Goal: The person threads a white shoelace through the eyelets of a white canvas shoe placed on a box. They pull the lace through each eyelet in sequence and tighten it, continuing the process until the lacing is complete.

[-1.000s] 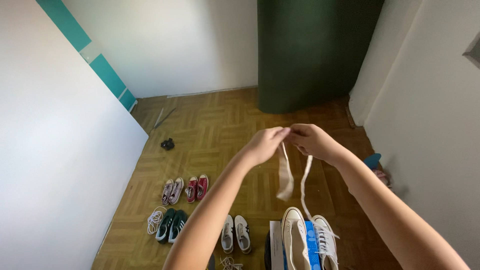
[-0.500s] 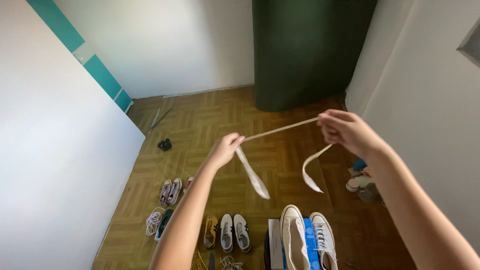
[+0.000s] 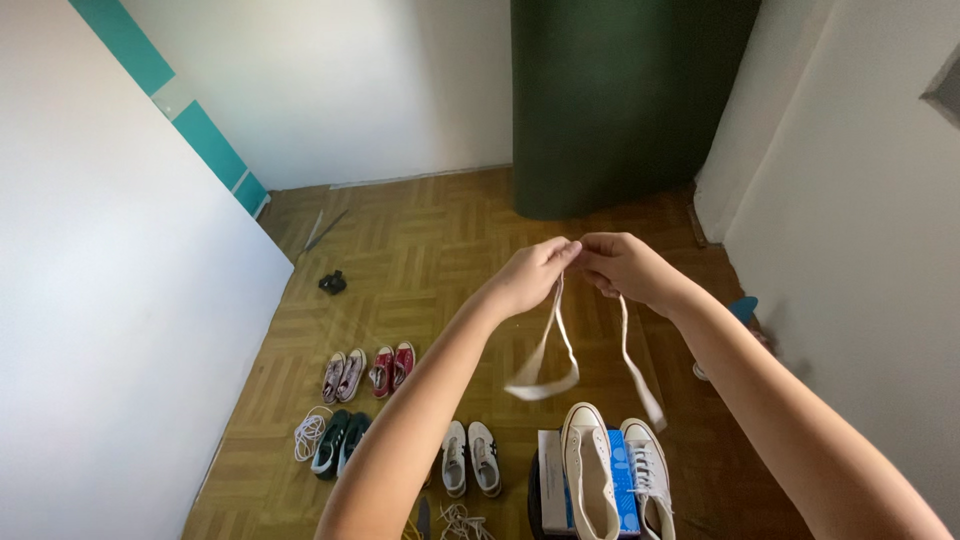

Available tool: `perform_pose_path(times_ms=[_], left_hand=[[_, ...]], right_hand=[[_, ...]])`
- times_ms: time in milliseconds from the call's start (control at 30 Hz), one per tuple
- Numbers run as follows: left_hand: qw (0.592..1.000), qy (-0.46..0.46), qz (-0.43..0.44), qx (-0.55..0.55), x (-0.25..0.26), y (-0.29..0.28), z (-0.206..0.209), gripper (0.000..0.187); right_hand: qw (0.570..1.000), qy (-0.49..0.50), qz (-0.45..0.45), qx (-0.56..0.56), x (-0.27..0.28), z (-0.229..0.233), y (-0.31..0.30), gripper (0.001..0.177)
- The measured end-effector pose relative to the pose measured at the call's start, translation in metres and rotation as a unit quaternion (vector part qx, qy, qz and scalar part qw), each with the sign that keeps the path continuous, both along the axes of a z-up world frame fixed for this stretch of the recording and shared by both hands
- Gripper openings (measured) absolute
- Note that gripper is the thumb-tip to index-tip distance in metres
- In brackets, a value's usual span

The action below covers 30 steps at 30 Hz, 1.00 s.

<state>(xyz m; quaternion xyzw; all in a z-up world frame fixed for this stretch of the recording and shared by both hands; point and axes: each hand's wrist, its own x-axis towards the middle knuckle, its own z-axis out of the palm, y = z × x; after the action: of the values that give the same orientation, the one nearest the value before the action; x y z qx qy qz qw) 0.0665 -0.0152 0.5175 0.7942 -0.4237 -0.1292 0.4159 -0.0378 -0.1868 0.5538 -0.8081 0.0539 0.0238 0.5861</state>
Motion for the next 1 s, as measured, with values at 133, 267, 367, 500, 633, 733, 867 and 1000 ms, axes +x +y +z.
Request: perform_pose_path(times_ms=[133,267,367,500,633,733,867,1000], left_hand=[[0.996,0.080,-0.021,-0.011,-0.001,0.003,-0.012,0.045],[0.995,0.035,-0.058,-0.079,0.025,0.013,-0.041,0.035],[0.998,-0.006,0.055,0.028,0.052,0.044,-0.061,0.036],[0.987,0.044,0.125,0.089,0.065,0.093,-0.076,0.039],[0.982,0.043,0.129,0.128,0.039,0.085,-0.065,0.035],[0.993,0.039,0.090,0.059,0.016,0.043,-0.035,0.042],[0.997,0.046,-0.011,0.067,-0.014,-0.008,-0.007,0.046],[0.993,0.102,-0.047,0.030,-0.008,-0.020,-0.007,0.041]], right_hand=[[0.999,0.016,0.014,0.042,-0.006,-0.004,-0.015,0.030],[0.999,0.024,0.006,0.039,-0.021,-0.012,-0.038,0.031],[0.997,0.026,-0.057,0.053,-0.038,-0.012,-0.061,0.031],[0.993,0.011,-0.080,0.089,-0.058,-0.008,-0.097,0.034],[0.995,0.050,-0.081,-0.017,-0.050,-0.007,-0.099,0.035],[0.998,0.033,-0.023,-0.050,-0.030,-0.008,-0.077,0.031],[0.995,0.045,0.019,-0.091,-0.008,-0.007,-0.039,0.031],[0.997,0.044,0.012,-0.057,-0.005,-0.002,-0.037,0.030]])
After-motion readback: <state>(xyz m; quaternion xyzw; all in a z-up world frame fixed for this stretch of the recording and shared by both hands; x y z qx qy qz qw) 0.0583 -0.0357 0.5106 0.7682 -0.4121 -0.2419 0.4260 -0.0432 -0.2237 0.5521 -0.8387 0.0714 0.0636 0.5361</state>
